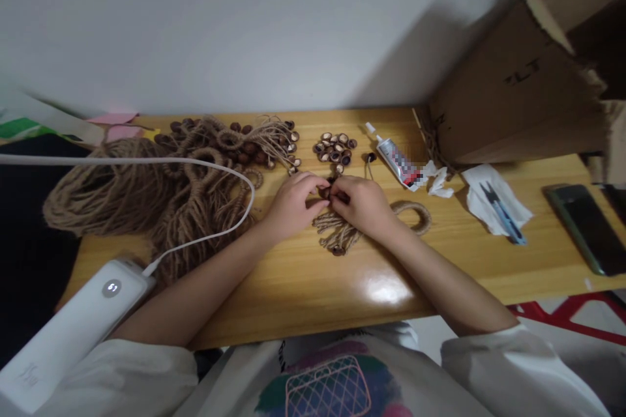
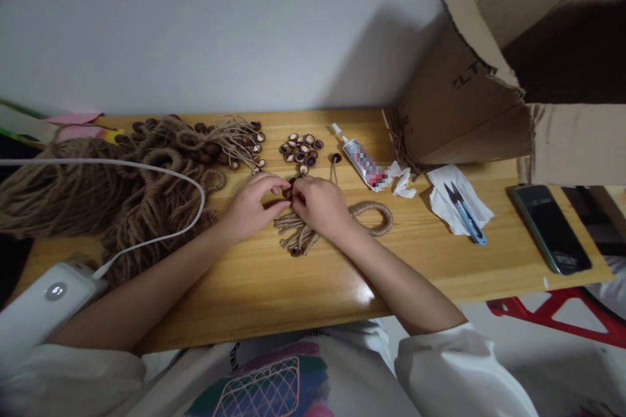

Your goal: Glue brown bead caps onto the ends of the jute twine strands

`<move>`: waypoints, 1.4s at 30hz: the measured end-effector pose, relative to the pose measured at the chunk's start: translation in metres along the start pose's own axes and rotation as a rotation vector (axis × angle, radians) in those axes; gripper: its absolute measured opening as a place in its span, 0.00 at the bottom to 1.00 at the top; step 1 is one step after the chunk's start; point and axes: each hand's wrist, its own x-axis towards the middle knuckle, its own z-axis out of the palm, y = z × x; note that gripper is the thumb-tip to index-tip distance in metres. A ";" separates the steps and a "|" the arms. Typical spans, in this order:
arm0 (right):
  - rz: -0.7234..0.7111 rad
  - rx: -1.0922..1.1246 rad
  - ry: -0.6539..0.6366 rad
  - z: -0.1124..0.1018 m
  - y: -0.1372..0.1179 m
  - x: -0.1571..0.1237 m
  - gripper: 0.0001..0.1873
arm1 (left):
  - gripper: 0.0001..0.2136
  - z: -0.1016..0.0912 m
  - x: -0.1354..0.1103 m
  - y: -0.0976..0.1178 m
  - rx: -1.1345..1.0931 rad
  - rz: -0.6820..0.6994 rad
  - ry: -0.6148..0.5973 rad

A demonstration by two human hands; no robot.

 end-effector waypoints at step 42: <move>0.007 -0.028 -0.009 -0.002 -0.001 -0.001 0.05 | 0.17 -0.003 -0.002 0.006 0.112 -0.057 0.165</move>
